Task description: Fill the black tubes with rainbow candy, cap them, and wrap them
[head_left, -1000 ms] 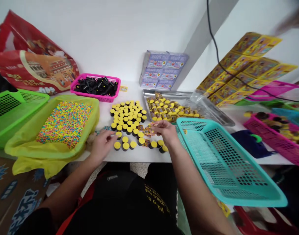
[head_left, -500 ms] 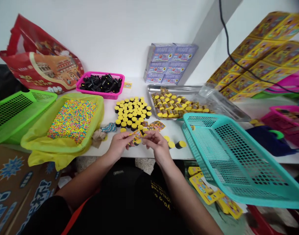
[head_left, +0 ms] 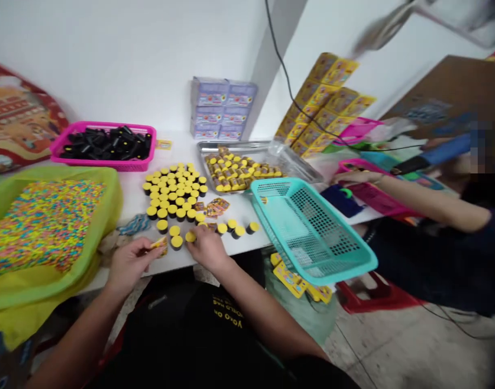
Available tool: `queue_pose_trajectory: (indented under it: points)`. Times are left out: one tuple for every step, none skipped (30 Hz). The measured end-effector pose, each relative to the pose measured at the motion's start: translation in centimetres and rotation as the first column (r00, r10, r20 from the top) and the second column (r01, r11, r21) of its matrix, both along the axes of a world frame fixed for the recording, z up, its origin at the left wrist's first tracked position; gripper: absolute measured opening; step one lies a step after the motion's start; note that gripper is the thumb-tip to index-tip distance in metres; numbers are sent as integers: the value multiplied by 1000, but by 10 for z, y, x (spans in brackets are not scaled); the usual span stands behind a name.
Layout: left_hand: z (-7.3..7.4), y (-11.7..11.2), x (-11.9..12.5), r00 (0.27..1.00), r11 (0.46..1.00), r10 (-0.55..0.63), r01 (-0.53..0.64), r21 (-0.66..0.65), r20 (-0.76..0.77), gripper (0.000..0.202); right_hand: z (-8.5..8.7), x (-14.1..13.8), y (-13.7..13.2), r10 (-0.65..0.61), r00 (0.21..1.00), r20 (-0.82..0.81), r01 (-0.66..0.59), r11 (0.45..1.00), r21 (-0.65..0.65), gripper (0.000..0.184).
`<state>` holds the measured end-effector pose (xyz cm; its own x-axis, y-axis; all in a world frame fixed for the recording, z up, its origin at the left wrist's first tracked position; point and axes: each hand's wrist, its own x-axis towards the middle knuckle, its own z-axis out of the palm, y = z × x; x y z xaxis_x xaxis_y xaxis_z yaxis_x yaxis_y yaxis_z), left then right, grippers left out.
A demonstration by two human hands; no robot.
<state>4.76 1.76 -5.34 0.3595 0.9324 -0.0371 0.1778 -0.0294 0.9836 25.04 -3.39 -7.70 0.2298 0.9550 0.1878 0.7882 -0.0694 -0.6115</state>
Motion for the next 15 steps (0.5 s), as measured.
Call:
queue_pose_trajectory:
  points:
    - [0, 0, 1, 1000, 1000, -22, 22, -1, -16, 27, 1, 3, 0, -32, 998, -45, 33, 999, 13, 15]
    - [1, -1, 2, 999, 999, -41, 41, 5, -28, 27, 3, 6, -2, -63, 991, -117, 66, 997, 28, 15]
    - [3, -2, 4, 997, 998, -61, 62, 19, -37, 27, 6, 9, -6, -80, 970, -230, 92, 995, 43, 16]
    - [4, -4, 7, 996, 996, -80, 82, 46, -38, 27, 10, 11, -9, -76, 927, -367, 103, 993, 55, 17]
    - [6, -6, 10, 994, 991, -104, 107, 85, -41, 27, 14, 13, -14, -50, 850, -524, 99, 993, 67, 19]
    - [8, -7, 14, 990, 982, -131, 137, 129, -54, 27, 19, 15, -18, -1, 739, -674, 76, 994, 82, 22]
    - [10, -8, 18, 985, 970, -154, 166, 176, -78, 27, 24, 17, -21, 53, 619, -784, 41, 994, 99, 25]
    - [12, -9, 21, 978, 956, -176, 197, 219, -109, 27, 28, 18, -24, 97, 510, -855, 5, 993, 115, 26]
    - [14, -9, 24, 970, 939, -201, 231, 255, -139, 26, 33, 19, -27, 130, 436, -891, -30, 991, 131, 27]
    - [16, -9, 26, 960, 921, -224, 265, 286, -168, 25, 36, 19, -29, 154, 394, -906, -60, 988, 142, 26]
    - [18, -9, 28, 951, 904, -244, 294, 311, -191, 25, 39, 19, -31, 167, 377, -911, -83, 986, 147, 26]
    - [19, -10, 30, 943, 888, -260, 318, 331, -207, 24, 41, 19, -32, 173, 378, -910, -99, 984, 146, 25]
    - [21, -10, 31, 937, 875, -274, 337, 349, -217, 23, 42, 18, -33, 171, 388, -906, -106, 984, 140, 26]
    - [21, -10, 31, 933, 863, -285, 350, 364, -221, 21, 42, 18, -34, 163, 398, -903, -106, 986, 131, 26]
    - [21, -10, 32, 929, 853, -295, 361, 377, -221, 20, 41, 18, -34, 150, 403, -903, -104, 988, 118, 25]
